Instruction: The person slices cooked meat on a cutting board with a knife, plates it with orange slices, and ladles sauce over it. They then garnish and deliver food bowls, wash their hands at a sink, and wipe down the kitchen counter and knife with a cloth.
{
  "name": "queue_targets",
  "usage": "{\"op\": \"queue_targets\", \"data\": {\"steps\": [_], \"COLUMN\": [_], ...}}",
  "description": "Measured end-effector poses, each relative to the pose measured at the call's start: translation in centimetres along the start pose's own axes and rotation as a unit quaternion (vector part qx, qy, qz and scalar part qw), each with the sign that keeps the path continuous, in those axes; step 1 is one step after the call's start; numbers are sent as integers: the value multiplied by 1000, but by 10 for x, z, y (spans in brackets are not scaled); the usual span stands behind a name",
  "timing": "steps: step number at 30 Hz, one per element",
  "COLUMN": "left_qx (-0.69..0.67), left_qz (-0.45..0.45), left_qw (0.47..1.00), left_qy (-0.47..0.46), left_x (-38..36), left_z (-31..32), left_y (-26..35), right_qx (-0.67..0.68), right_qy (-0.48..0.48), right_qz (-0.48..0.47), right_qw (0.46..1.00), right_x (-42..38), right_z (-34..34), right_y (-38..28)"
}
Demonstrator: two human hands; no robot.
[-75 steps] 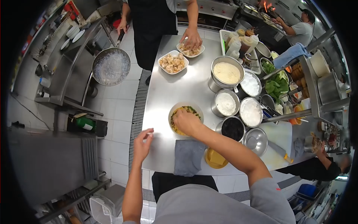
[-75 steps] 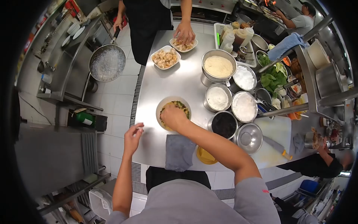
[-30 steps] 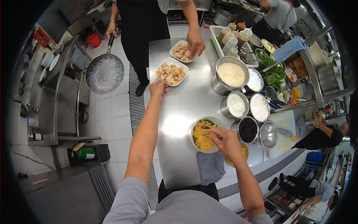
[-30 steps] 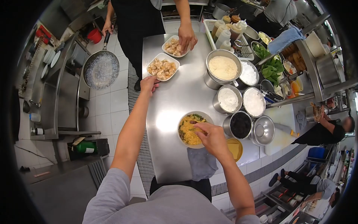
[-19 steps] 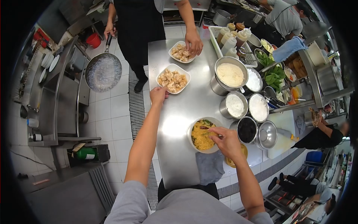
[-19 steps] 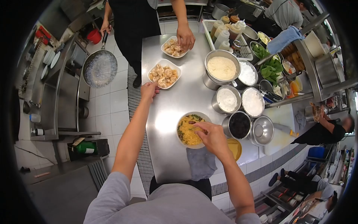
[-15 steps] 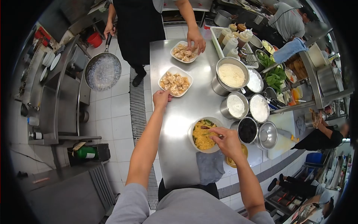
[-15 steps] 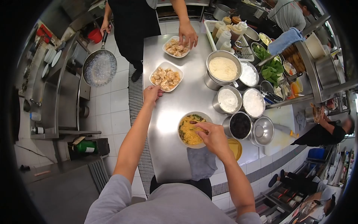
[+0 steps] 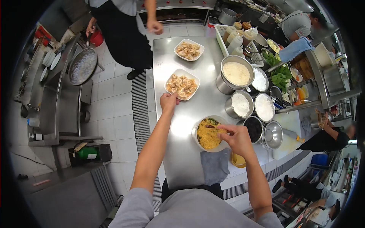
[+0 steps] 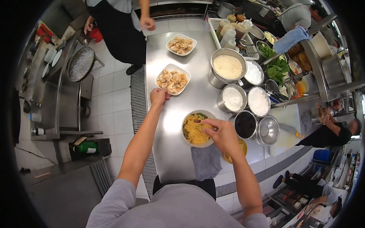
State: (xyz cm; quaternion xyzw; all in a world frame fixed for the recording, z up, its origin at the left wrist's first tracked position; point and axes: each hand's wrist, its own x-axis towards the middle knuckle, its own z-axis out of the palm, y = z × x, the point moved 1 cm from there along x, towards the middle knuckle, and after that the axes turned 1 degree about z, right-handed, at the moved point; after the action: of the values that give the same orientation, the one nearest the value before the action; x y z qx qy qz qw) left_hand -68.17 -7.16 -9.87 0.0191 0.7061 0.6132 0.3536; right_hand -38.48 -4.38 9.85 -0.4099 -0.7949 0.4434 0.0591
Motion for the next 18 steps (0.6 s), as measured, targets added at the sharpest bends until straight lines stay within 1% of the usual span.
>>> {"op": "queue_targets", "data": {"steps": [2, 3, 5, 6, 8, 10, 11, 12, 13, 15, 17, 18], "left_qx": [17, 18, -2, -2, 12, 1, -9, -6, -7, 29, 31, 11], "left_qz": [-5, -6, -1, -2, -11, -21, -30, -48, -47, -38, -35, -21], "left_qw": [1000, 1000, 1000, 1000, 1000, 999, 999, 997, 997, 993, 993, 995], "left_qy": [3, 3, -11, -7, -17, -26, -40, -64, -63, -106, -105, -98], "left_x": [-13, -19, -35, -43, -58, -75, -83, -90, -96, -104, -117, -124], "left_z": [-6, -9, -18, -22, -28, -32, -35, -38, -42, -53, -68, -76], "left_y": [-6, -9, -18, -22, -32, -33, -32, -31, -32, -35, -34, -34], "right_qx": [19, 19, 109, 109, 21, -74, -75, -128, -180, -182, -182, -187], "right_qy": [-32, -33, -47, -51, -67, -69, -70, -59, -46, -42, -40, -37], "right_qz": [18, 19, -33, -35, -83, -99, -100, -139, -177, -172, -166, -169], "right_qw": [999, 999, 992, 992, 994, 990, 990, 980, 967, 967, 968, 967], "right_x": [7, 13, 31, 43, 71, 105, 122, 139, 152, 171, 188, 197], "right_z": [-12, -15, -18, -18, -13, 2, 11, 22, 32, 45, 60, 68], "right_y": [-15, -22, -39, -50, -73, -81, -76, -68, -62, -56, -50, -47]}}
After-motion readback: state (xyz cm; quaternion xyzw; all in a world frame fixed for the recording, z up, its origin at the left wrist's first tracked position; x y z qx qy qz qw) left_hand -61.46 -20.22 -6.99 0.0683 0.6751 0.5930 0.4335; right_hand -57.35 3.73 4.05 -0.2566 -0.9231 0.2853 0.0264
